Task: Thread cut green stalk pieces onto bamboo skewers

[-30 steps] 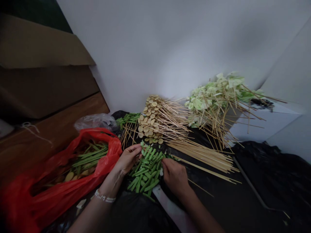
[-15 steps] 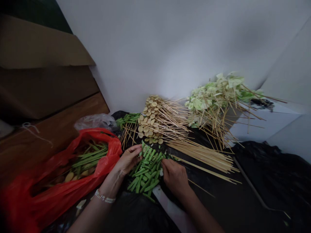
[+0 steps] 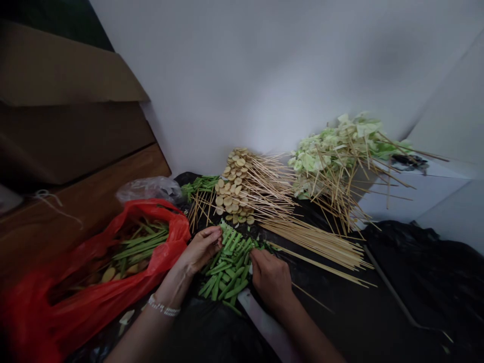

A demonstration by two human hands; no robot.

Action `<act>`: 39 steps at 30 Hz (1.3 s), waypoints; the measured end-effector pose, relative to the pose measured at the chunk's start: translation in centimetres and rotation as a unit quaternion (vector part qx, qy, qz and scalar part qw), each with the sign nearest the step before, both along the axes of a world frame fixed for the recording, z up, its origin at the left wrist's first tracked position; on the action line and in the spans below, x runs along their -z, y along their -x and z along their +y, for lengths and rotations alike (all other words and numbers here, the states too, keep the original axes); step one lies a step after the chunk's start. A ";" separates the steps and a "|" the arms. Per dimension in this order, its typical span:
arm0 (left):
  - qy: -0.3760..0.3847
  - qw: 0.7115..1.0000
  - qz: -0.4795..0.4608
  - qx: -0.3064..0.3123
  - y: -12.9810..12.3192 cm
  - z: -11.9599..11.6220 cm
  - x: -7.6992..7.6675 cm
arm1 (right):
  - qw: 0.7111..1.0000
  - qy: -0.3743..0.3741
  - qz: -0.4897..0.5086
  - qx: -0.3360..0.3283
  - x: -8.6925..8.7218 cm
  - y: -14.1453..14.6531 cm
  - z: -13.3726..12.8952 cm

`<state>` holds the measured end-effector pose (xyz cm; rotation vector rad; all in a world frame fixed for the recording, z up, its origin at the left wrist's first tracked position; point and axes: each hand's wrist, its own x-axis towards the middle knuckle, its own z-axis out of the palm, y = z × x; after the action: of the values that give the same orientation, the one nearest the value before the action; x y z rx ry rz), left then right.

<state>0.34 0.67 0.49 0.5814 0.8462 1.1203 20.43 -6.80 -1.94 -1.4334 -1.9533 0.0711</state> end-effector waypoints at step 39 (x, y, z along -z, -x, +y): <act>-0.191 0.944 0.266 -0.041 -0.8 0.2 1.5 | 0.998 -0.036 0.037 0.025 0.1 -1.4 0.8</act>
<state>1.17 0.90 -1.01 1.2191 1.1290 1.2318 21.79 -5.96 -2.01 -1.4113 -1.8413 0.0295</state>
